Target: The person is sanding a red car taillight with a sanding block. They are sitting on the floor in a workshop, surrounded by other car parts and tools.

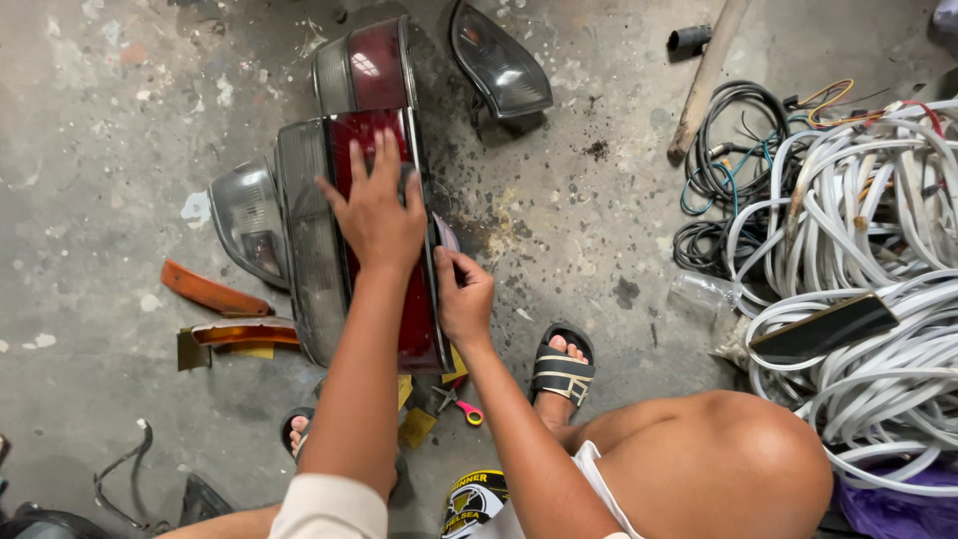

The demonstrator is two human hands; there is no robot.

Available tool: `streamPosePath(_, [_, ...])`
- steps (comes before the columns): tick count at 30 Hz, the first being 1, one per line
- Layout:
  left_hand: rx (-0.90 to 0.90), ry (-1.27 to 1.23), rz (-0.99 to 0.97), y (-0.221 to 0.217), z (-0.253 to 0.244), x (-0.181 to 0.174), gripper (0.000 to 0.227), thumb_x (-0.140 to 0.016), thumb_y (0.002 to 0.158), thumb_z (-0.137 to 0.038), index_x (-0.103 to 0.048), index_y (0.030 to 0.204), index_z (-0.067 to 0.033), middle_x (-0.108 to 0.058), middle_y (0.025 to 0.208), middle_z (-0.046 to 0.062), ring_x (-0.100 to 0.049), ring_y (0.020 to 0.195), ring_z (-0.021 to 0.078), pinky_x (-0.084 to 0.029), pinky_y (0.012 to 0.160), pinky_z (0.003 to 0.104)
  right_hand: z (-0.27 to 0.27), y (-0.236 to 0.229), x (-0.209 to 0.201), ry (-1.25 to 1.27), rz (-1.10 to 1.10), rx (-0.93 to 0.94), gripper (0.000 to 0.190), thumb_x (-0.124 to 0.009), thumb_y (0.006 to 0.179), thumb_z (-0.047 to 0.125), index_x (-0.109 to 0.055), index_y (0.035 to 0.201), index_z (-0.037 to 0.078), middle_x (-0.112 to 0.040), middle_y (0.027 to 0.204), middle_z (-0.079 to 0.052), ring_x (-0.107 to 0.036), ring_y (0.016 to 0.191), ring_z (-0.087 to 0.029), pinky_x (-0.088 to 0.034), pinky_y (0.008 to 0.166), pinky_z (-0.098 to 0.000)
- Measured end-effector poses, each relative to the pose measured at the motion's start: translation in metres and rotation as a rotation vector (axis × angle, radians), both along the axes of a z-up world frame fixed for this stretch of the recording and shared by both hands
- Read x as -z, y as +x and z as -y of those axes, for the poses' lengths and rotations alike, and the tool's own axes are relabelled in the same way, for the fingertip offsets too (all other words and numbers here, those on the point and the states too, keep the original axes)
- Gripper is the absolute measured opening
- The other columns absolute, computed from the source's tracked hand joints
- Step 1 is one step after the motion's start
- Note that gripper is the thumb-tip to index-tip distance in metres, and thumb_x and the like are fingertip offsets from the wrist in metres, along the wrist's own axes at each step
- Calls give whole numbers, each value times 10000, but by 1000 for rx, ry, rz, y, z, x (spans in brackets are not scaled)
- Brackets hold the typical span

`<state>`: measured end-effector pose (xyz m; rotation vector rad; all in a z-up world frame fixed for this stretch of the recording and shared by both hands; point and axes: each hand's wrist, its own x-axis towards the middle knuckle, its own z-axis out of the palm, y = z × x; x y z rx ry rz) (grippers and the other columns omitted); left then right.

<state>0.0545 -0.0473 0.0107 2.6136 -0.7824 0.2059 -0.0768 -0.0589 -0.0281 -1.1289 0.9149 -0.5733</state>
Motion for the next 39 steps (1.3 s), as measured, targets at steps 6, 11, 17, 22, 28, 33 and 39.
streamPosePath(6, [-1, 4, -4, -61, -31, -16, 509, -628, 1047, -276, -517, 1535, -183, -552, 1525, 72, -397, 1481, 327, -33, 1146, 740, 0, 1, -2, -1, 46, 21, 242, -701, 999, 277, -812, 880, 98, -725, 689, -43, -595, 696, -69, -522, 621, -284])
streamPosePath(11, [-17, 25, 15, -129, -77, -13, 533, -605, 1038, -282, -482, 1554, -227, -520, 1553, 4, -372, 1494, 282, -77, 1171, 720, -5, 2, -7, -1, 54, 43, 201, -727, 973, 255, -800, 852, 113, -676, 660, 3, -564, 681, -56, -497, 603, -250])
streamPosePath(17, [11, -85, 106, -179, -119, 19, 507, -638, 1010, -241, -538, 1508, -232, -528, 1539, -11, -385, 1485, 256, -199, 1199, 601, -5, 5, 14, 11, 63, 41, 234, -735, 968, 314, -794, 839, 128, -657, 620, 0, -567, 610, -58, -462, 529, -232])
streamPosePath(22, [68, -274, 159, -191, -143, 21, 491, -736, 934, -145, -640, 1413, -187, -643, 1424, 17, -505, 1411, 281, -398, 1144, 467, -3, -14, 18, 58, 13, -12, 267, -748, 947, 397, -796, 906, 138, -677, 681, -11, -590, 655, -87, -485, 569, -251])
streamPosePath(28, [120, -342, -66, -163, -170, -24, 349, -841, 864, -191, -771, 1205, -223, -750, 1000, -18, -718, 929, 165, -592, 814, 343, -12, -53, -32, 18, -236, -101, 375, -679, 981, 447, -745, 1079, 91, -743, 925, -127, -734, 854, -253, -631, 676, -398])
streamPosePath(33, [-155, -656, -562, -154, -178, -68, 262, -879, 834, -294, -813, 1078, -225, -791, 903, 28, -768, 880, 161, -608, 739, 303, -55, -92, -113, -530, -121, -523, 409, -652, 936, 540, -747, 1102, 178, -718, 990, -19, -671, 1033, -175, -530, 935, -344])
streamPosePath(39, [-258, -939, -974, -148, -179, -32, 207, -654, 1023, -194, -786, 1131, -76, -753, 813, 215, -708, 595, 231, -614, 449, 362, -85, -94, -51, 86, 165, -548, 458, -764, 911, 88, -593, 1331, 20, -742, 1026, -141, -757, 752, -219, -669, 642, -320])
